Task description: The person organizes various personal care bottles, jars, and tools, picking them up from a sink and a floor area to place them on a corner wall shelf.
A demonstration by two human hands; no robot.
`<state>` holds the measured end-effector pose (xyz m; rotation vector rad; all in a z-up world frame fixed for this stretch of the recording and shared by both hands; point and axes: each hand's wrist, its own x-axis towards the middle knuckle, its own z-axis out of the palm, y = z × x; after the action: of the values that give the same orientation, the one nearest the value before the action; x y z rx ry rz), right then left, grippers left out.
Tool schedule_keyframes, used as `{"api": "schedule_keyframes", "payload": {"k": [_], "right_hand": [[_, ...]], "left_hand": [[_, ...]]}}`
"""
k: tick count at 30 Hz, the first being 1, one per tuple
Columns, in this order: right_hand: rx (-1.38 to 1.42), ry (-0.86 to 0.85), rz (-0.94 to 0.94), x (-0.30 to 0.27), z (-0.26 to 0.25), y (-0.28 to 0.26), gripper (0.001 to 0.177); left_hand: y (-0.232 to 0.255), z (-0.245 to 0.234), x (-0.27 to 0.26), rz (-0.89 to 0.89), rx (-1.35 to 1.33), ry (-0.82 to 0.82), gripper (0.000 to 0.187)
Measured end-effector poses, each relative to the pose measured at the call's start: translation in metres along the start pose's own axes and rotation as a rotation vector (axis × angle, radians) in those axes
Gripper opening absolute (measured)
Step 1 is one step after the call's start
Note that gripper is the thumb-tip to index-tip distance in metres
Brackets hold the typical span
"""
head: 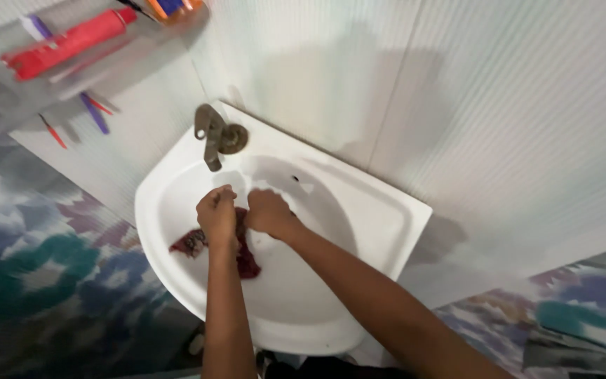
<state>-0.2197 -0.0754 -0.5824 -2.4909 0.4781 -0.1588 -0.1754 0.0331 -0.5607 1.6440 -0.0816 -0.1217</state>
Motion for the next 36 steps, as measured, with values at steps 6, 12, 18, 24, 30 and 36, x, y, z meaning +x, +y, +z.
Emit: {"api": "schedule_keyframes", "payload": {"k": [6,12,18,24,30,36], "right_hand": [[0.174,0.359,-0.273,0.02,-0.108,-0.074,0.022],[0.417,0.543,-0.422,0.013,-0.209,-0.151,0.031],[0.448,0.729,-0.634,0.017,-0.275,-0.209,0.04],[0.505,0.687,-0.556,0.023,-0.309,-0.246,0.031],[0.365,0.921,-0.654,0.048,-0.315,-0.259,0.036],[0.377,0.784,-0.637,0.056,-0.3,-0.264,0.036]], "left_hand": [[0.095,-0.009,0.0,0.014,-0.061,-0.055,0.026],[0.204,-0.02,0.014,0.358,-0.308,-0.136,0.021],[0.304,-0.026,0.027,0.531,-0.381,-0.217,0.024],[0.35,-0.031,0.044,0.562,-0.465,-0.282,0.027],[0.369,-0.033,0.069,0.762,-0.4,-0.196,0.026],[0.35,-0.054,0.076,0.862,-0.037,0.155,0.023]]}}
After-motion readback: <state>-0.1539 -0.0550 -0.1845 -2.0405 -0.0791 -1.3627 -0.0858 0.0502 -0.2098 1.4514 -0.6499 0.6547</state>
